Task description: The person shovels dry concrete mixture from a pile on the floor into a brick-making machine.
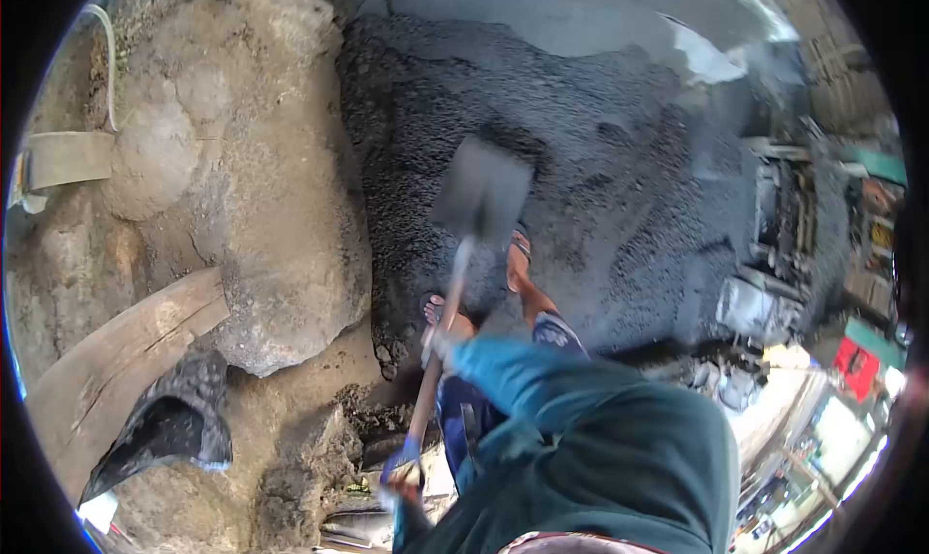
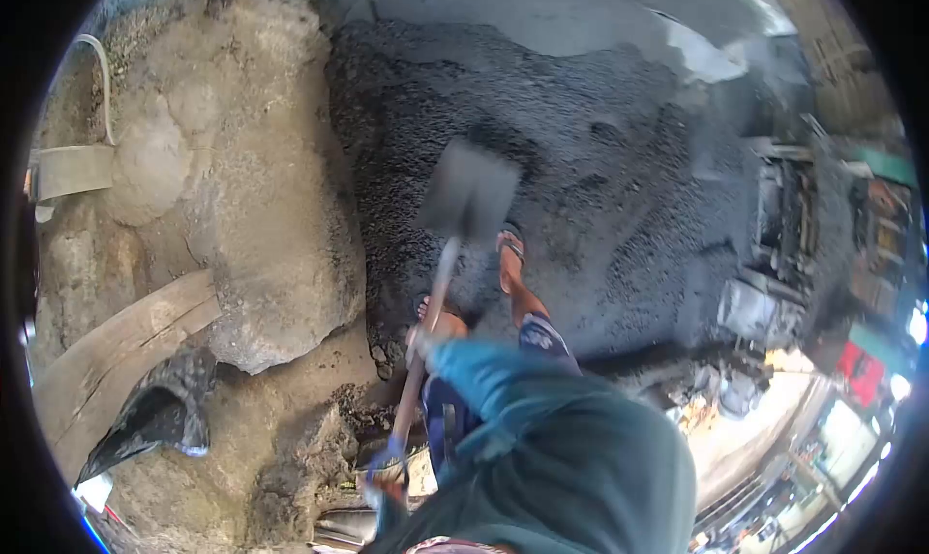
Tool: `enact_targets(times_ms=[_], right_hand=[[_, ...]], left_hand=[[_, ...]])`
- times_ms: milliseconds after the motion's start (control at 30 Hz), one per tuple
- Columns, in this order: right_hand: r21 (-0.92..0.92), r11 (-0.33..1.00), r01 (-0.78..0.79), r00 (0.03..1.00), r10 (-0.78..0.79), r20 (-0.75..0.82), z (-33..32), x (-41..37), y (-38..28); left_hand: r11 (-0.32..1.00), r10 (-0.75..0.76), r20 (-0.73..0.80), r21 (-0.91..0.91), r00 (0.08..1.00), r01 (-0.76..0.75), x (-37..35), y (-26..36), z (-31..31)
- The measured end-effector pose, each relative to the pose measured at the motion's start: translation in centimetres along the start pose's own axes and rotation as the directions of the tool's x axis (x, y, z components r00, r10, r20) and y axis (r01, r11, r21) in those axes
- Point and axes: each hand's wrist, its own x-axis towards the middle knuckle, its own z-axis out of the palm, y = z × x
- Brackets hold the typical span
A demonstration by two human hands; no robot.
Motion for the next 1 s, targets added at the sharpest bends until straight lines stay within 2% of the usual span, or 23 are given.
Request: enact_targets(times_ms=[33, 100, 133, 200, 267, 300, 367, 400, 433, 467, 500, 533, 567, 633, 700, 733, 767, 867, 900, 933, 1000], right_hand=[[-0.157, 0.978, -0.134, 0.991, 0.129, -0.044, 3.0, -4.5, 4.5], [-0.286, 0.886, -0.366, 0.931, 0.351, -0.103, 6.5, -11.4, 8.3], [-0.299, 0.838, -0.457, 0.889, 0.436, -0.136, 7.1, -12.7, 9.8], [-0.241, 0.831, -0.502, 0.865, 0.482, -0.138, 6.7, -10.8, 9.3], [-0.213, 0.905, -0.368, 0.929, 0.347, -0.128, 5.5, -4.8, 5.0], [-0.181, 0.945, -0.274, 0.96, 0.258, -0.104, 4.5, -0.1, 1.2], [-0.013, 0.979, -0.203, 0.978, 0.203, -0.047, 2.6, 10.4, -9.9], [0.029, 0.982, -0.186, 0.981, 0.187, -0.049, 1.9, 13.7, -14.7], [0.015, 0.986, -0.166, 0.983, 0.167, -0.082, 1.0, 15.0, -17.3], [0.003, 0.989, -0.146, 0.985, 0.146, -0.092, 0.4, 14.9, -17.9], [0.012, 0.991, -0.131, 0.986, 0.132, -0.099, -0.4, 13.9, -17.5], [-0.01, 0.998, -0.065, 0.996, 0.064, -0.063, -1.5, 12.7, -17.0], [-0.028, 1.0, 0.004, 1.0, -0.004, -0.026, -2.7, 11.6, -16.5], [0.06, 0.998, -0.034, 0.992, 0.04, -0.117, -4.1, 8.4, -17.4], [0.132, 0.985, 0.112, 0.989, -0.098, -0.113, -6.8, 4.9, -18.6], [0.159, 0.982, 0.1, 0.986, -0.077, -0.145, -8.2, 4.3, -19.7], [0.218, 0.959, 0.18, 0.972, -0.139, -0.188, -9.4, 1.9, -21.2], [0.189, 0.878, 0.441, 0.872, -0.367, -0.325, -12.8, -6.4, -28.5], [0.191, 0.829, 0.526, 0.82, -0.435, -0.371, -15.2, -8.4, -30.7], [0.188, 0.778, 0.6, 0.767, -0.491, -0.414, -17.4, -10.6, -32.7], [0.002, 0.694, 0.72, 0.624, -0.647, -0.439, -20.8, -17.2, -38.2]], left_hand=[[0.999, 0.038, -0.156, 0.038, 0.987, -0.033, -2.0, 0.8, -3.5], [0.995, 0.096, -0.298, 0.063, 0.95, -0.08, -3.8, 1.3, -5.0], [0.99, 0.135, -0.317, 0.075, 0.939, -0.117, -3.9, 1.3, -4.0], [0.974, 0.225, -0.289, 0.088, 0.931, -0.208, -2.8, 1.2, 0.9], [0.943, 0.332, -0.195, 0.084, 0.923, -0.321, -2.4, 1.5, 9.3], [0.922, 0.387, -0.135, 0.075, 0.912, -0.38, -2.6, 1.6, 14.0], [0.894, 0.448, -0.054, 0.03, 0.893, -0.447, -4.6, 2.5, 23.0], [0.906, 0.42, -0.05, -0.026, 0.906, -0.422, -6.1, 2.6, 25.9], [0.938, 0.328, -0.043, -0.109, 0.944, -0.331, -7.3, 2.2, 27.2], [0.928, 0.347, -0.109, -0.103, 0.932, -0.358, -5.9, 1.0, 26.0], [0.922, 0.366, -0.167, -0.071, 0.915, -0.382, -2.5, -1.3, 23.4], [0.943, 0.264, -0.17, -0.162, 0.949, -0.292, 3.0, -3.8, 20.2], [0.903, 0.387, -0.229, -0.1, 0.893, -0.417, -1.9, -3.4, 22.0], [0.943, 0.306, -0.068, -0.116, 0.95, -0.312, -1.2, -4.1, 19.9], [0.951, 0.309, 0.03, -0.018, 0.95, -0.309, -2.7, -4.0, 20.1], [0.974, 0.225, 0.247, -0.037, 0.943, -0.222, -3.0, -3.7, 20.2], [0.994, 0.103, 0.264, -0.001, 0.959, -0.106, -5.6, -2.9, 21.9], [0.993, -0.114, 0.52, 0.06, 0.847, 0.097, -4.7, -4.1, 25.6], [0.993, -0.067, 0.555, 0.119, 0.829, 0.001, -5.8, -5.0, 27.9], [0.988, -0.107, 0.597, 0.151, 0.795, 0.02, -8.1, -5.5, 30.2], [0.978, -0.17, 0.698, 0.206, 0.695, 0.032, -13.3, -6.5, 34.8]])
